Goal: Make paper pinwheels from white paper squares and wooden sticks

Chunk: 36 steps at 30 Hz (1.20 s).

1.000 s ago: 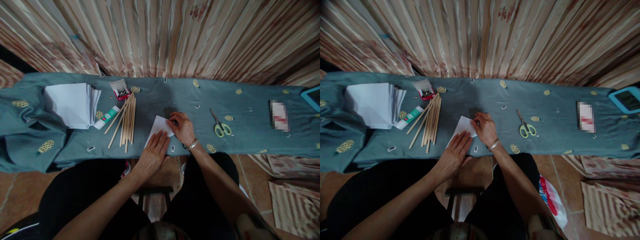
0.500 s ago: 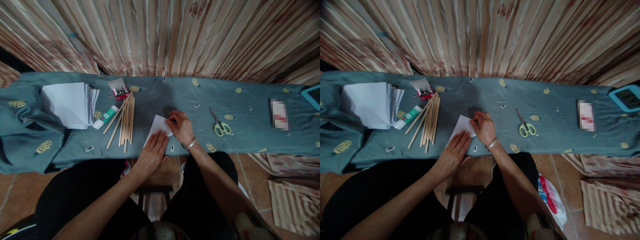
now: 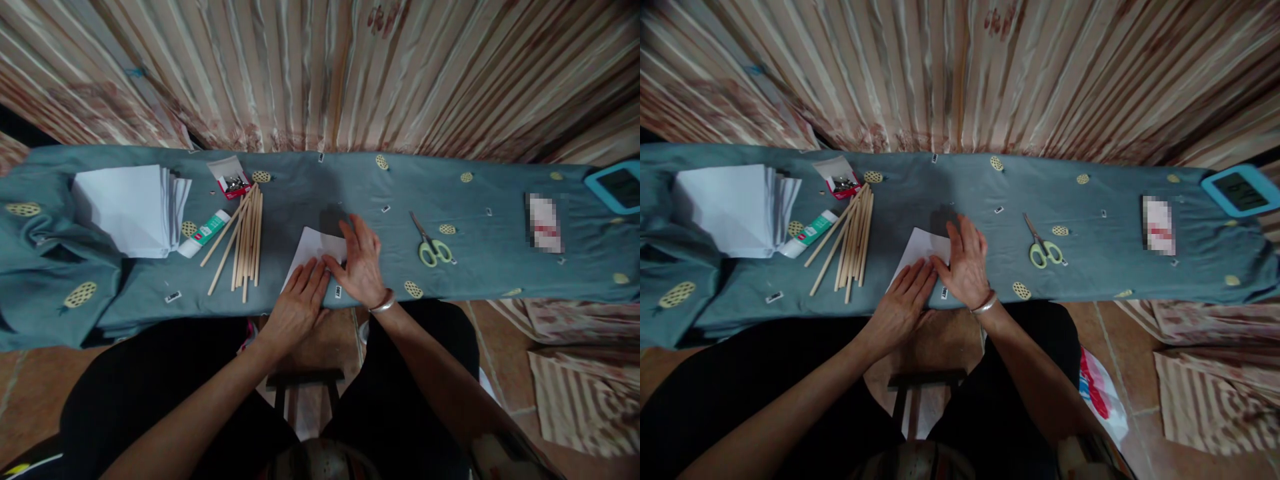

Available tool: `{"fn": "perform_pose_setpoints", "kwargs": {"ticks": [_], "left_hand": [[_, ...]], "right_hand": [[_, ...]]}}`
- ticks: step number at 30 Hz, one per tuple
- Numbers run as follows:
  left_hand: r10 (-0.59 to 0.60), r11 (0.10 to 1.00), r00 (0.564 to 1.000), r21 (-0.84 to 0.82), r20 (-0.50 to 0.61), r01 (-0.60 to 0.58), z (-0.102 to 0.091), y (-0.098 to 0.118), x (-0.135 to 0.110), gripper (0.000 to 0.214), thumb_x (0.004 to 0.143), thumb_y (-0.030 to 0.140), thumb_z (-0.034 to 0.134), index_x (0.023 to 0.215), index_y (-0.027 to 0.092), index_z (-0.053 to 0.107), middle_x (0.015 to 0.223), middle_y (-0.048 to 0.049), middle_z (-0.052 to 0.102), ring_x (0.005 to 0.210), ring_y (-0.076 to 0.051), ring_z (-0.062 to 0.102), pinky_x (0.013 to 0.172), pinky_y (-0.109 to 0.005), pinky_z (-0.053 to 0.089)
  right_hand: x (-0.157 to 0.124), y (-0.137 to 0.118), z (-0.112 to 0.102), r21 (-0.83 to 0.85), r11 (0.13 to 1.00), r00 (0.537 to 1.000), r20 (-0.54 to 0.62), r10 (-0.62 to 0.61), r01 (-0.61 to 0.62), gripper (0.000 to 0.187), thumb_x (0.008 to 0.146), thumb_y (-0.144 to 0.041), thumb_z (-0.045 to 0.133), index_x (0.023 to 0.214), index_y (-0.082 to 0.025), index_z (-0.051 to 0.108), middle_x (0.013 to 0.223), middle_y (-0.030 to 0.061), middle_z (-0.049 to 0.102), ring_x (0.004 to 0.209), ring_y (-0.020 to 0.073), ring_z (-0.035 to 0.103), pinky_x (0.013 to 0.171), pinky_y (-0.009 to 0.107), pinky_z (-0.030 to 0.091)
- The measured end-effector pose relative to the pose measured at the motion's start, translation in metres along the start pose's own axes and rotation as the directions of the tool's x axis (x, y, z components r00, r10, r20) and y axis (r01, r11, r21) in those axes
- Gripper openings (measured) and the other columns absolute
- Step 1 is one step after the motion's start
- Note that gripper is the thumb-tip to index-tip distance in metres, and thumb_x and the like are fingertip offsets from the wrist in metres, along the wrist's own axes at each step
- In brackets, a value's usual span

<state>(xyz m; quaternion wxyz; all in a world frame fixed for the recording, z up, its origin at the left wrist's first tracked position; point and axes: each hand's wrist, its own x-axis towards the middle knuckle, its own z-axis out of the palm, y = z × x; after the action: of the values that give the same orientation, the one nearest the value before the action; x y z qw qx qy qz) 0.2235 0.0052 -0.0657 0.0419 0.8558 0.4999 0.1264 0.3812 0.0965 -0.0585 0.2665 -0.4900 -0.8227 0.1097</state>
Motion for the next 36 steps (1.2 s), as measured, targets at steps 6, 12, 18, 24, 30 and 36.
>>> {"fn": "perform_pose_setpoints", "kwargs": {"ticks": [6,12,18,24,30,36], "left_hand": [[0.008,1.000,1.000,-0.028,-0.022,-0.009,0.002,-0.004,-0.005,0.059,0.092,0.029,0.055,0.143,0.002,0.040,0.149,-0.0253,0.044,0.143,-0.037,0.035,0.114,-0.054,0.037],[0.026,0.999,0.998,0.020,-0.049,-0.025,-0.007,-0.007,-0.041,0.065,0.094,0.021,0.050,0.151,0.004,0.025,0.151,-0.0240,0.041,0.145,-0.033,0.033,0.115,-0.051,0.037],[-0.007,0.997,0.998,0.075,-0.059,0.011,-0.015,-0.006,-0.081,0.074,0.093,0.016,0.047,0.156,0.008,0.010,0.150,-0.0233,0.043,0.145,-0.033,0.033,0.111,-0.051,0.041],[-0.063,0.996,0.994,0.061,-0.093,0.069,-0.013,-0.003,-0.094,0.077,0.092,0.014,0.048,0.157,0.015,0.007,0.149,-0.0213,0.046,0.142,-0.032,0.039,0.110,-0.051,0.042],[-0.099,0.994,0.986,0.021,-0.133,0.103,-0.015,0.002,-0.091,0.076,0.094,0.012,0.046,0.157,0.018,0.005,0.147,-0.0215,0.048,0.142,-0.031,0.039,0.108,-0.053,0.044],[-0.165,0.985,0.978,-0.078,-0.126,0.156,-0.016,0.004,-0.089,0.074,0.095,0.013,0.044,0.157,0.023,0.004,0.153,-0.0205,0.040,0.144,-0.031,0.035,0.111,-0.055,0.040]], "right_hand": [[-0.008,0.024,-0.005,-0.046,0.993,0.994,0.030,0.108,-0.107,0.070,0.094,-0.056,0.045,0.149,-0.014,0.032,0.157,0.0235,0.032,0.148,0.0337,0.025,0.114,0.058,0.024],[-0.012,0.059,-0.014,-0.029,0.980,0.980,-0.020,0.198,-0.198,0.069,0.094,-0.057,0.046,0.149,-0.017,0.035,0.155,0.0230,0.034,0.146,0.0368,0.029,0.111,0.062,0.030],[-0.013,0.070,-0.014,0.022,0.988,0.986,-0.064,0.156,-0.155,0.054,0.096,-0.045,0.045,0.143,-0.019,0.045,0.153,0.0181,0.038,0.145,0.0328,0.032,0.113,0.056,0.033],[-0.009,0.070,-0.016,0.062,0.979,0.978,-0.061,0.197,-0.193,0.045,0.095,-0.034,0.043,0.136,-0.018,0.054,0.151,0.0172,0.042,0.140,0.0319,0.040,0.111,0.056,0.036],[-0.009,0.054,-0.022,0.134,0.989,0.998,0.027,0.061,-0.064,0.042,0.097,-0.036,0.044,0.131,-0.017,0.059,0.146,0.0173,0.050,0.138,0.0285,0.045,0.112,0.051,0.037],[-0.008,0.045,-0.024,0.184,0.981,0.995,0.088,0.048,-0.063,0.034,0.084,-0.035,0.067,0.115,-0.021,0.069,0.144,0.0157,0.053,0.137,0.0308,0.047,0.112,0.052,0.037]]}}
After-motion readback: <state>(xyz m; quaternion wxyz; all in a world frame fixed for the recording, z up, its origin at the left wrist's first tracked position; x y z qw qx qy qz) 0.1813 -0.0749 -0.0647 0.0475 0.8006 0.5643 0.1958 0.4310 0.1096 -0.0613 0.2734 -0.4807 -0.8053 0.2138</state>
